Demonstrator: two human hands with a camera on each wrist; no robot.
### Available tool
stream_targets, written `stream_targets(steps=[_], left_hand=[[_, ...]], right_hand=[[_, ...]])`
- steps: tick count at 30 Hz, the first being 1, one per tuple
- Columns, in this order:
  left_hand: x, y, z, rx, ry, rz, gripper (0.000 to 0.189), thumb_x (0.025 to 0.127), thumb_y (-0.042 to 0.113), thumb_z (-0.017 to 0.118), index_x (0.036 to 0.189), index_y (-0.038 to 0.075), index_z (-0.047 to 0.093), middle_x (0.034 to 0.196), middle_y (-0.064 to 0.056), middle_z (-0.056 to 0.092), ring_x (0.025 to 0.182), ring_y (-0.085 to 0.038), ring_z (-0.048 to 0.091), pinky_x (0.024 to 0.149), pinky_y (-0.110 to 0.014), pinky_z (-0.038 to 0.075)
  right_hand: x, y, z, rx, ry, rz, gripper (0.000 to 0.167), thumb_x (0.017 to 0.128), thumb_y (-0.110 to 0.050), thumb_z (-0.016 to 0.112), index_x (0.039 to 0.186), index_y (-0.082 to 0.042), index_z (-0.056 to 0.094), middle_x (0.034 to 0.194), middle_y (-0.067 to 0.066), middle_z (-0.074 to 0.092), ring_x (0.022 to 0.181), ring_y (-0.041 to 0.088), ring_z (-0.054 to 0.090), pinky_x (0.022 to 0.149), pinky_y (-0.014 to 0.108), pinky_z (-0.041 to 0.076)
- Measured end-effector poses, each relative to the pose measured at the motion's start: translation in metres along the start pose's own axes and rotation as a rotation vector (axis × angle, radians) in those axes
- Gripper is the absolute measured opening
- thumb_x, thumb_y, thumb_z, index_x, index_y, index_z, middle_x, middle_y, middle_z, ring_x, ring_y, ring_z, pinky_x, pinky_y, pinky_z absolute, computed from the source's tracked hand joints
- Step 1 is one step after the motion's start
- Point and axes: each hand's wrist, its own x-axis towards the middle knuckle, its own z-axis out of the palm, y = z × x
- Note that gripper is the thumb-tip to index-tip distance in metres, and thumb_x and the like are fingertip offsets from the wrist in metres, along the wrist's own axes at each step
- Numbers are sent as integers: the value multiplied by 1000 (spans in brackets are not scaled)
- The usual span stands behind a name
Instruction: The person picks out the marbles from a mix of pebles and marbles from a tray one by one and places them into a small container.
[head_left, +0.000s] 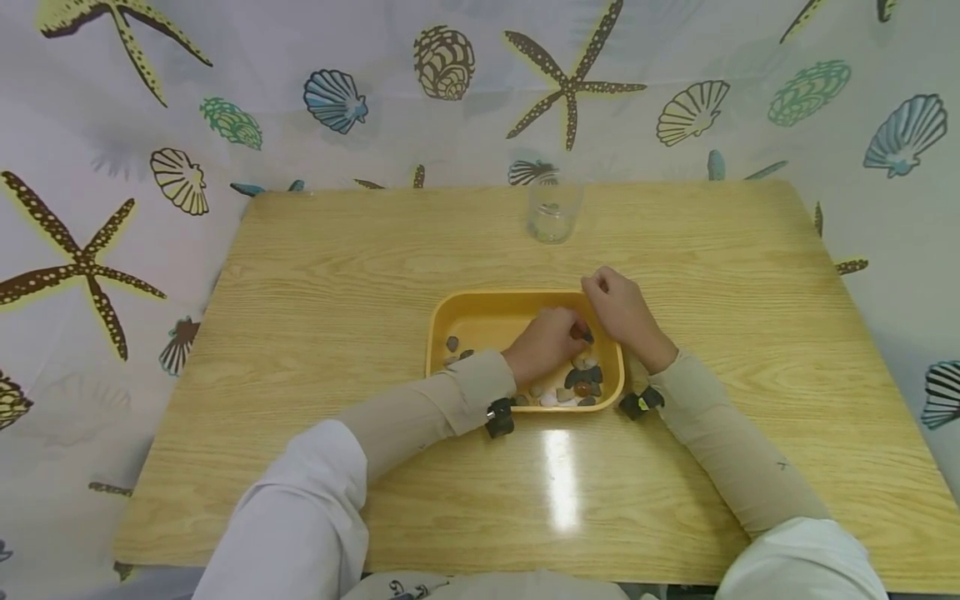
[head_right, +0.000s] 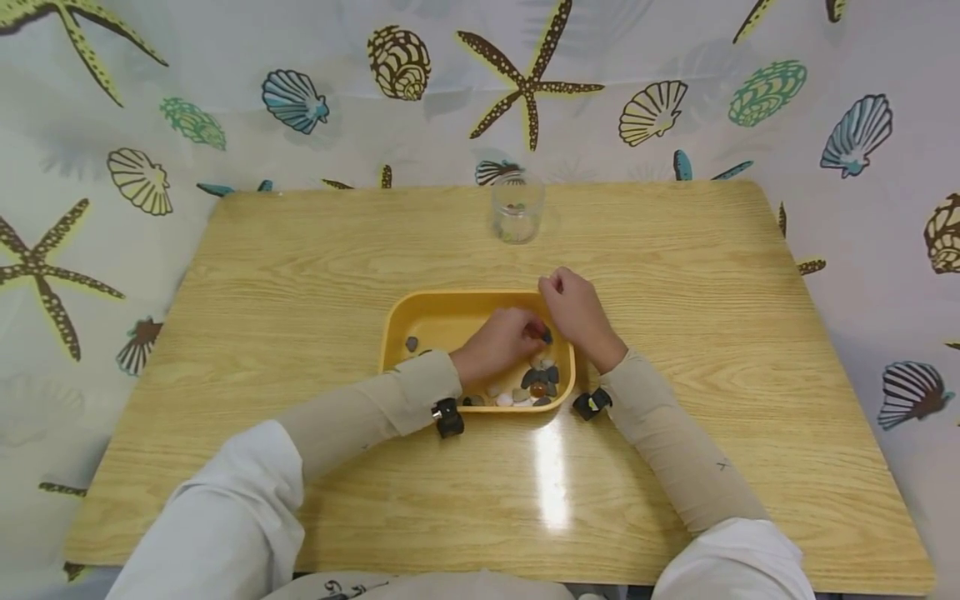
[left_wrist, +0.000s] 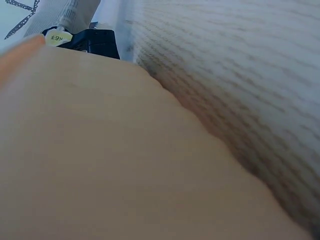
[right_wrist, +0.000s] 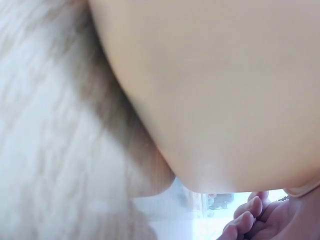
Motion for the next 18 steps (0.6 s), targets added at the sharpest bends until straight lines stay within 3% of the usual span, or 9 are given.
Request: stream_targets(steps=[18], left_hand=[[3,5,4,163,-10,53,12,88,10,64,98,6,68,86,3,65,77,-5,57,70,-15,43]], right_hand=[[-1,1,1,11,17,9,42,97,-46,35,81,-9,46,71,8,44,61,23,42,55,34,36]])
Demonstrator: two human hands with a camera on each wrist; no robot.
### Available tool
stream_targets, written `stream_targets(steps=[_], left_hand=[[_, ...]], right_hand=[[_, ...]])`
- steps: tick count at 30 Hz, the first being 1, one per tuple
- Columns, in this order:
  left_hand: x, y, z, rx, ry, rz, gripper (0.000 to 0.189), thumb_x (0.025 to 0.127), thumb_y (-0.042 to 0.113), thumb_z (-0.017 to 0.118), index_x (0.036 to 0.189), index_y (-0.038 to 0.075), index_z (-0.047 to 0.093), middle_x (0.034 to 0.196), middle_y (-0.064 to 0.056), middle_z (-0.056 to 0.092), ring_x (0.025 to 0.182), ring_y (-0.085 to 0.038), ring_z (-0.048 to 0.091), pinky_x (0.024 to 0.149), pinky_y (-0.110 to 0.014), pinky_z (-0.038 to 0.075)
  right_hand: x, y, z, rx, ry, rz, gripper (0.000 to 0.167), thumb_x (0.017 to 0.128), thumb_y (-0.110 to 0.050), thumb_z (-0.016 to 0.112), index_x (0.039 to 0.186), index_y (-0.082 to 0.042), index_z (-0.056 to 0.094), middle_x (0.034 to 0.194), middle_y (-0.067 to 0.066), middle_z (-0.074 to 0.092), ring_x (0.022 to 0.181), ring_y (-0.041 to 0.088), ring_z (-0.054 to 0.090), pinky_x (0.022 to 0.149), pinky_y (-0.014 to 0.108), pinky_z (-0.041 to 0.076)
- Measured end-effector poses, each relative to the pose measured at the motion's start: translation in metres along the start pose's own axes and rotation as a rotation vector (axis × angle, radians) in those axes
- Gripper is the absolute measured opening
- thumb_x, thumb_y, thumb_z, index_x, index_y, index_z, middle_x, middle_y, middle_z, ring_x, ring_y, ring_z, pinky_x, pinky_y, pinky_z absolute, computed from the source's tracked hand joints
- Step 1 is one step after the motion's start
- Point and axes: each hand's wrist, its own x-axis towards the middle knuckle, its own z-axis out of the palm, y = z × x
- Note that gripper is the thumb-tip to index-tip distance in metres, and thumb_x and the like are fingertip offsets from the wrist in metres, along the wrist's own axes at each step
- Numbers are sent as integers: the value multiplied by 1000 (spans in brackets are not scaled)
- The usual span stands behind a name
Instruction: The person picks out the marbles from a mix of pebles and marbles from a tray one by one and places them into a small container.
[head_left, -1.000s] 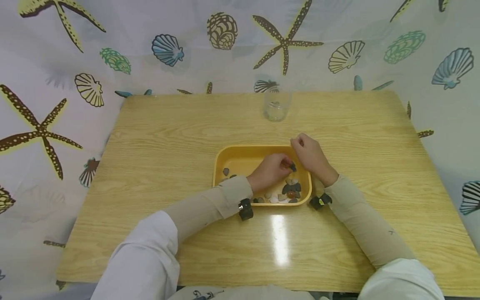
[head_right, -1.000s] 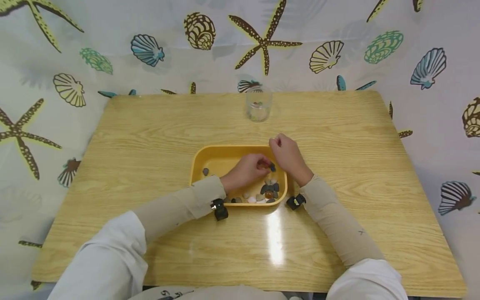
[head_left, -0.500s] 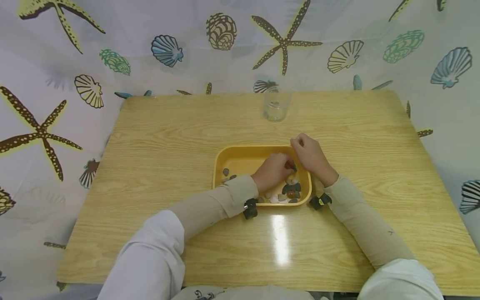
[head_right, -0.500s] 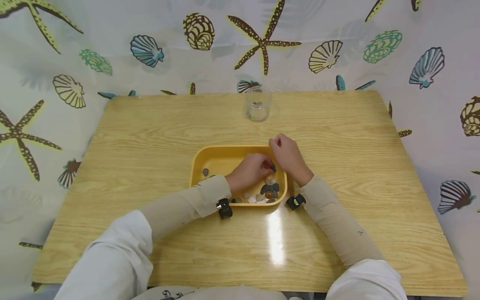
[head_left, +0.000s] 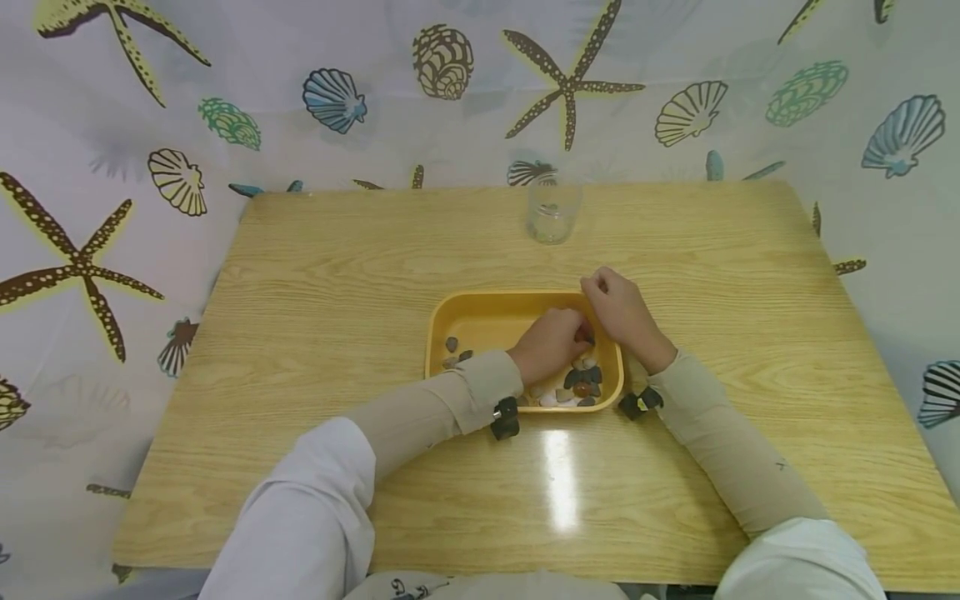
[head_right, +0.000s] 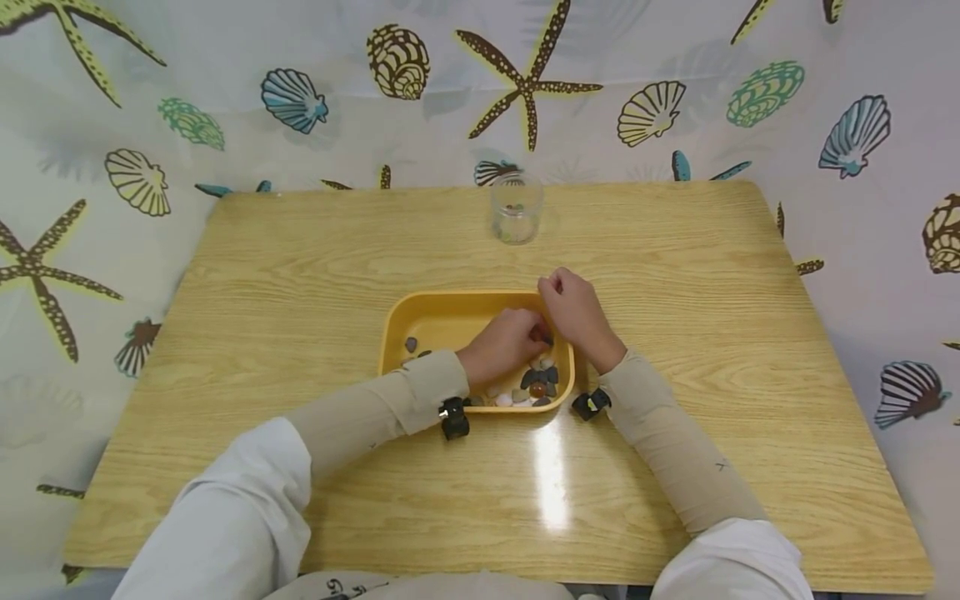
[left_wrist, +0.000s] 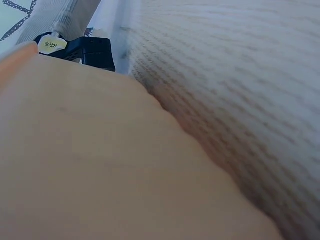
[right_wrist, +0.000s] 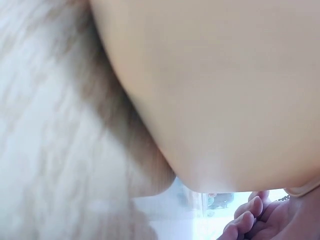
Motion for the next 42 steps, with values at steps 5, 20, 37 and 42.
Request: stream_targets(steps=[5,20,37,42], left_hand=[[2,1,1,40,-9,1,11,87,12,64,96,7,68,81,5,62,73,-5,56,66,-16,43],[-10,5,-8,10,-47,29,11,88,14,62,95,8,68,84,6,64,74,-4,57,68,-15,45],[-46,2,-43,-108,-10,69,13,91,15,60,100,6,64,92,5,62,80,-2,56,71,-13,45],[-56,1,-59,-142,20,71,16,92,17,60,103,6,64,94,5,62,83,-2,56,74,-15,45]], right_hand=[[1,1,0,10,5,-5,41,97,-45,36,82,-9,47,71,8,44,61,23,42,55,34,36],[2,0,1,5,-1,-20,41,97,-45,35,82,-8,48,71,8,45,61,23,42,54,33,36],[2,1,1,10,-4,-16,35,97,-38,38,82,-8,47,71,8,44,62,23,42,55,34,35],[1,1,1,9,-7,-18,35,98,-38,37,82,-8,47,71,9,44,61,23,42,54,34,36]])
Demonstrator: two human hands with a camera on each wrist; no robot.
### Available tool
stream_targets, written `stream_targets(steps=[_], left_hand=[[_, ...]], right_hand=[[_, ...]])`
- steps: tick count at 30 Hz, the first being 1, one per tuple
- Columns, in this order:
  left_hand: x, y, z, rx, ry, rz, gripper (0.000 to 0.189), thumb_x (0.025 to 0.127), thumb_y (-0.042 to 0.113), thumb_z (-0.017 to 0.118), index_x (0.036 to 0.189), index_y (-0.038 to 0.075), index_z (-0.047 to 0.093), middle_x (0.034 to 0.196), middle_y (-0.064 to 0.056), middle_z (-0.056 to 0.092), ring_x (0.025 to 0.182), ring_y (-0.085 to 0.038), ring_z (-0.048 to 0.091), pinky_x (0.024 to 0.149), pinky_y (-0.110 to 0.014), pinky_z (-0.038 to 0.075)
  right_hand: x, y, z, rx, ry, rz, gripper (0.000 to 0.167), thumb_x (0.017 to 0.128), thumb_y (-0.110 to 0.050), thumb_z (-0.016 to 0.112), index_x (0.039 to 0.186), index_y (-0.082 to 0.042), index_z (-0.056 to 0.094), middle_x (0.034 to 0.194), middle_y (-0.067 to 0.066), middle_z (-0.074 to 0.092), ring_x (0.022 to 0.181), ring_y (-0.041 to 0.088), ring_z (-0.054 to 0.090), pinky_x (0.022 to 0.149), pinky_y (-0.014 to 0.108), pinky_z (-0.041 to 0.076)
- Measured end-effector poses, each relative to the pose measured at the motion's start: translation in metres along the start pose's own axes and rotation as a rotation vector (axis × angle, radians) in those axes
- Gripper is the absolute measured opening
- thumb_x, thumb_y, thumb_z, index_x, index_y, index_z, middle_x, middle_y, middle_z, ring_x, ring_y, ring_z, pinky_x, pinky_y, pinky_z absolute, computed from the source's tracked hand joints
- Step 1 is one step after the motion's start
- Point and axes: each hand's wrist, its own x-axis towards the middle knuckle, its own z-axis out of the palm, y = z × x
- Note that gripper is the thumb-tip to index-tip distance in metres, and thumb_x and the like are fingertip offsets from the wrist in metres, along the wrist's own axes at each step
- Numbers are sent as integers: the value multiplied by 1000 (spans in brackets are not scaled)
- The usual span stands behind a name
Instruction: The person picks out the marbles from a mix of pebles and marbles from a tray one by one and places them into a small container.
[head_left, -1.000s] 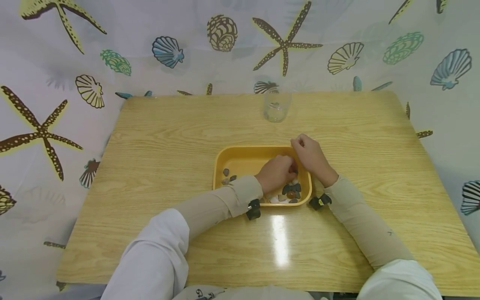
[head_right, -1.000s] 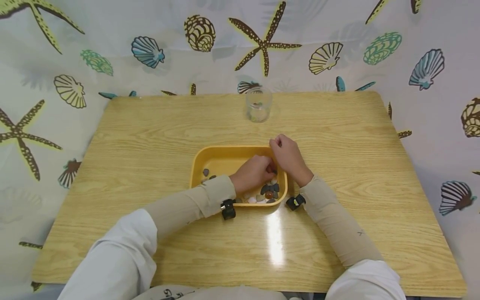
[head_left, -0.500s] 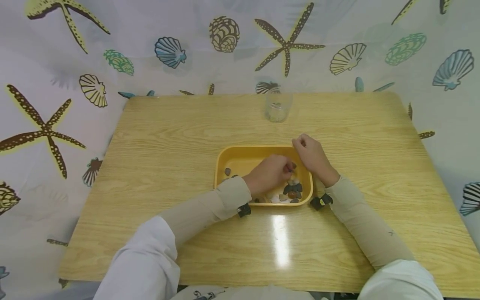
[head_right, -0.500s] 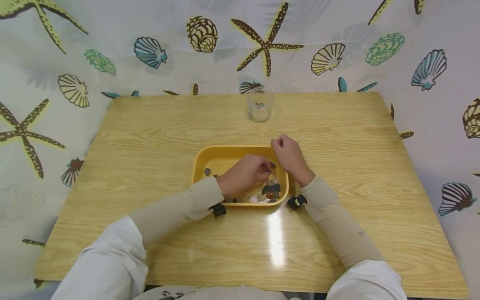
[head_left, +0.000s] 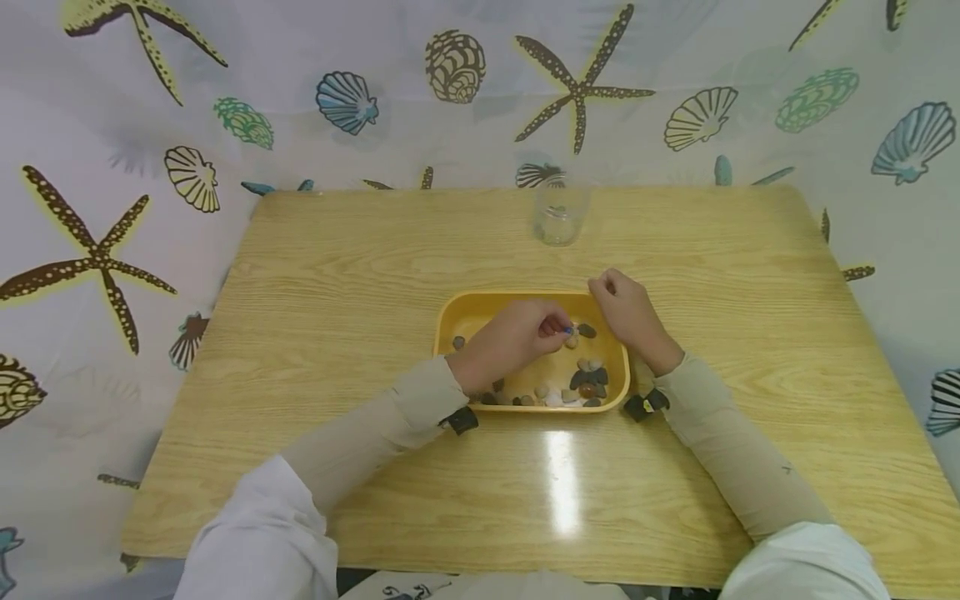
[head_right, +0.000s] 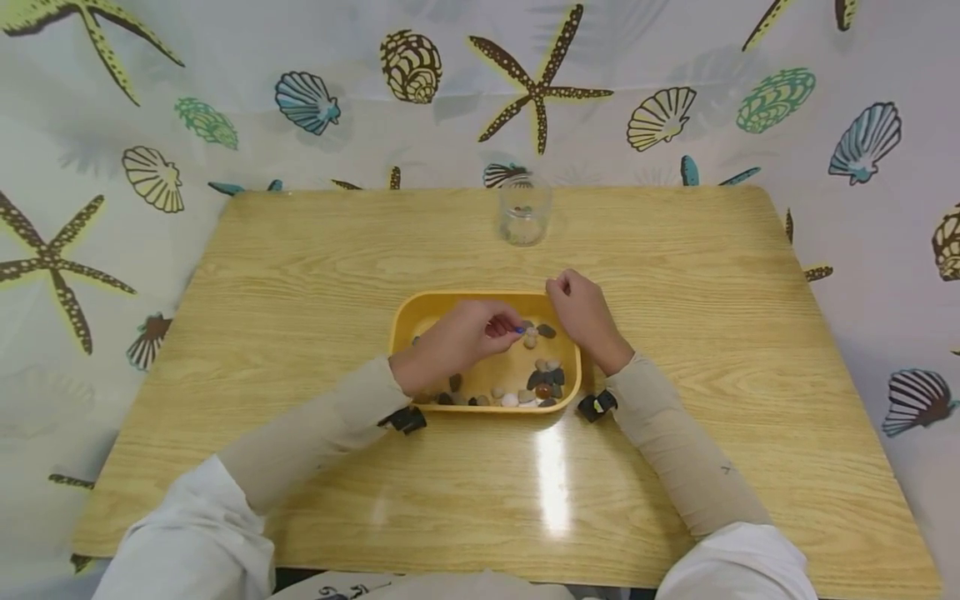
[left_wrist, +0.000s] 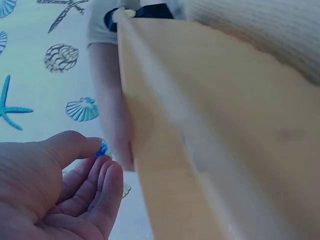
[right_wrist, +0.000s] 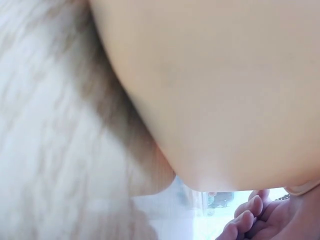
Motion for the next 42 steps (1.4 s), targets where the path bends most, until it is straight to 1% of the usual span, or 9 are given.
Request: stream_targets(steps=[6,12,15,21,27,30,34,37,42], left_hand=[[-14,4,-26,-45,50,25,17,92,15,59,105,5,63,96,1,62,83,-6,57,74,-18,47],[-25,2,-45,13,126,15,14,91,18,60,101,9,64,93,5,62,81,-4,57,74,-17,47],[-26,2,-55,10,154,5,13,91,18,61,100,11,64,92,5,62,82,-5,57,75,-18,47],[-19,-1,-71,-24,224,32,11,90,20,62,97,12,64,89,2,64,79,-6,57,73,-19,48],[-2,-13,-85,-10,274,42,11,90,22,63,97,14,64,88,7,62,79,-5,57,74,-20,48],[13,-19,-90,7,284,39,11,90,22,63,97,14,64,89,7,62,80,-5,57,74,-20,48],[33,-23,-97,25,268,17,13,90,22,62,98,12,64,91,5,63,81,-5,58,75,-19,47],[49,-29,-103,38,262,18,15,90,24,62,99,12,65,92,5,63,82,-5,58,75,-18,46],[79,-40,-108,56,282,19,14,90,23,62,98,12,65,93,4,63,83,-6,58,75,-19,46]], right_hand=[[-2,1,2,6,6,4,37,98,-40,37,83,-8,47,71,9,44,61,23,42,54,35,36],[-3,-1,5,12,6,10,35,98,-38,37,83,-8,47,72,9,44,62,24,42,56,35,36],[-3,-1,3,10,5,7,36,98,-39,37,83,-8,47,72,10,44,62,25,42,56,35,36],[-3,1,2,10,-5,6,45,97,-49,33,85,-8,48,74,10,45,62,25,42,57,36,37],[-3,1,3,14,-10,3,48,96,-52,32,85,-8,48,74,10,46,63,25,42,58,36,37],[-4,0,1,22,-15,7,48,96,-52,31,85,-8,48,74,10,46,62,25,42,57,36,37],[-4,0,-1,23,-19,20,48,96,-52,31,85,-8,49,75,10,46,63,24,42,58,35,37],[-4,-2,-2,28,-16,27,47,96,-51,32,85,-8,48,74,10,46,63,24,42,57,35,37],[-4,-4,-6,41,-34,26,47,96,-51,33,85,-8,48,72,10,45,60,24,41,56,35,37]])
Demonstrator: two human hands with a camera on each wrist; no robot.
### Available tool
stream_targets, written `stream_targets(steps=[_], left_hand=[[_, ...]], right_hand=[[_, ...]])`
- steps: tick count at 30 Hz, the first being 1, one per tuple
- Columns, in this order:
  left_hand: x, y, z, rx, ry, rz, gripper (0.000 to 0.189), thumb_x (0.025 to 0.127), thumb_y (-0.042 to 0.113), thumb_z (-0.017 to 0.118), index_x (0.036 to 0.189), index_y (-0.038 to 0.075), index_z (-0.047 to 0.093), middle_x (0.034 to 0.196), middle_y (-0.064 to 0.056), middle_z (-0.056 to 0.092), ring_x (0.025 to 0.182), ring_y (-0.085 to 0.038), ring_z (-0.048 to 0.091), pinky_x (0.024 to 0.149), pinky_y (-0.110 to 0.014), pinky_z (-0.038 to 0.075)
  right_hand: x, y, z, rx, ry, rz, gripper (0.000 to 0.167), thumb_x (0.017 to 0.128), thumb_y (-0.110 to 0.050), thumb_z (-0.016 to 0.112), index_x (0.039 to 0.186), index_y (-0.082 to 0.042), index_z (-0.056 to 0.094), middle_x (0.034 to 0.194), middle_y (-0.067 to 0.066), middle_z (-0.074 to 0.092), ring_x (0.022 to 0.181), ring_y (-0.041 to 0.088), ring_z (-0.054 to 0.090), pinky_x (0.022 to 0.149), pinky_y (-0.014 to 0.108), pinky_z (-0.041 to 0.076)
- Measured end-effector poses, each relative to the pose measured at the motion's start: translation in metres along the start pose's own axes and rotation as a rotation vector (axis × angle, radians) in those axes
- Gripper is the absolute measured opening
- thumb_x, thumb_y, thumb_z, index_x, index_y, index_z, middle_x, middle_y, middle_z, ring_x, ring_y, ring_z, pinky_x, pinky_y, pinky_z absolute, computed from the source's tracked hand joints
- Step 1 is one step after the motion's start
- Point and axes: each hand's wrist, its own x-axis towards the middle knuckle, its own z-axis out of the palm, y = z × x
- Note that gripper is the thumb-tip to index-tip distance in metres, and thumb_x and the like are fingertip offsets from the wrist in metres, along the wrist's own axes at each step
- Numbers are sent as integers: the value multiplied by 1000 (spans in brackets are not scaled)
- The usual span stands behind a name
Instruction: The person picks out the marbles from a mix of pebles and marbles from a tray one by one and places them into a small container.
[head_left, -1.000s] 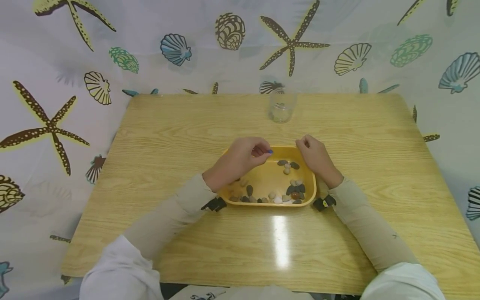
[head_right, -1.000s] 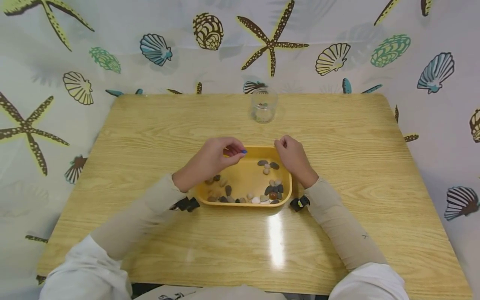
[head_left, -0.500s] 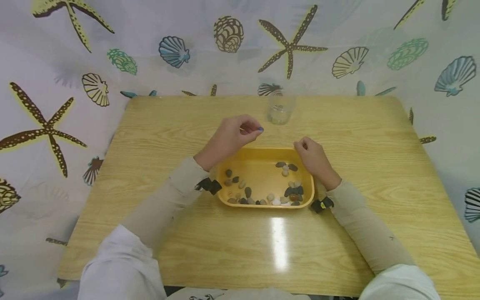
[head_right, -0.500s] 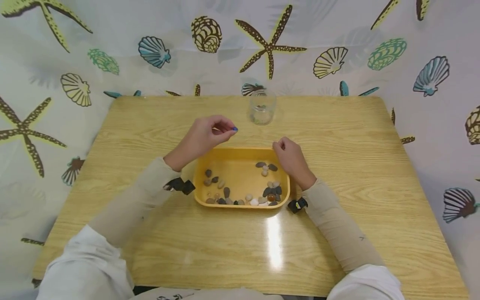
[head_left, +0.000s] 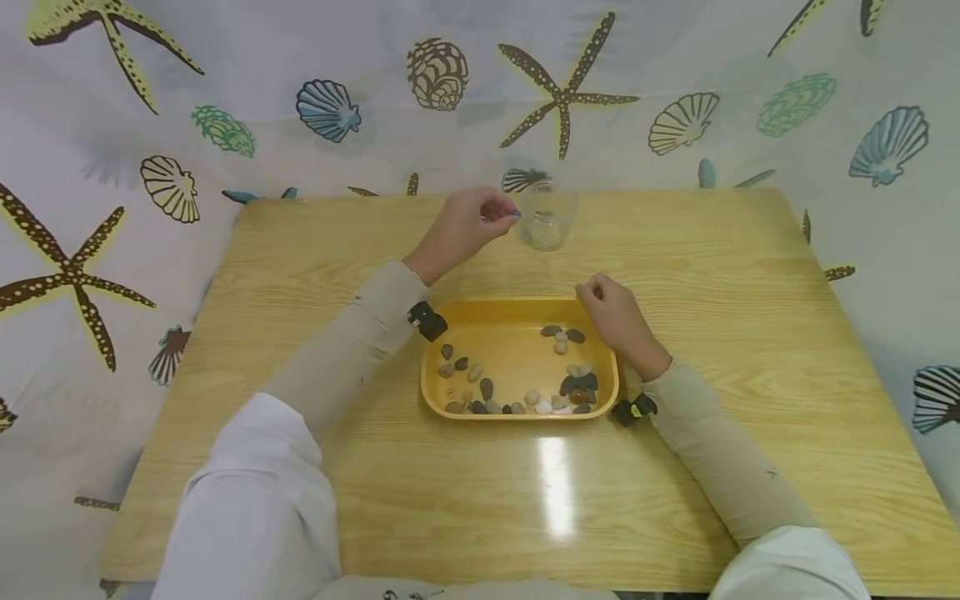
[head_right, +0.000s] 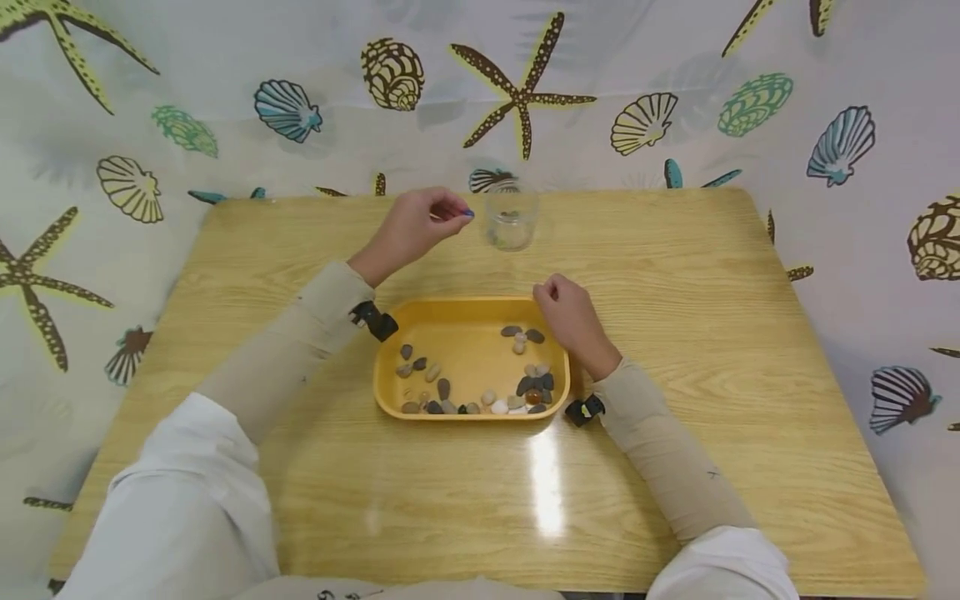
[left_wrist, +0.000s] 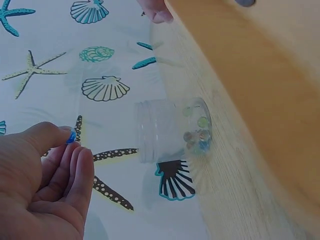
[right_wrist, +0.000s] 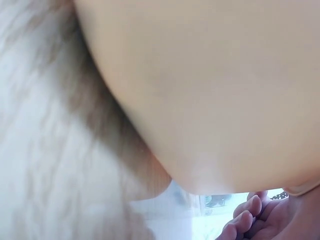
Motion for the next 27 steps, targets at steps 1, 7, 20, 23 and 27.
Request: stream_targets(steps=[1,7,20,23,27], left_hand=[[6,-3,2,3,1,1,14,90,23,63,99,11,65,93,3,64,83,-7,58,76,-20,46],[43,-20,22,11,7,-7,18,90,22,62,101,8,65,96,-2,64,85,-10,59,77,-19,46],[67,-32,36,135,-64,-89,18,91,20,60,103,6,64,99,-3,63,90,-12,58,79,-20,45],[70,-32,39,156,-92,-90,18,91,19,60,103,7,64,101,-3,63,91,-12,57,81,-20,44],[74,-32,45,179,-125,-76,17,92,18,60,103,6,64,103,-3,62,93,-13,57,82,-21,44]], right_hand=[[0,0,0,-2,0,0,47,96,-51,32,85,-8,48,72,10,44,59,24,40,55,36,37],[-2,0,-1,6,20,7,40,98,-43,35,86,-8,48,71,9,44,57,24,40,54,35,37],[-3,-3,8,12,37,4,35,98,-38,39,83,-9,48,69,8,43,57,23,40,53,34,37],[-3,-2,7,11,44,6,33,98,-37,40,83,-9,48,69,8,44,58,23,40,53,34,37],[-5,0,7,20,36,12,33,98,-37,40,84,-9,48,69,8,44,57,23,40,52,35,37]])
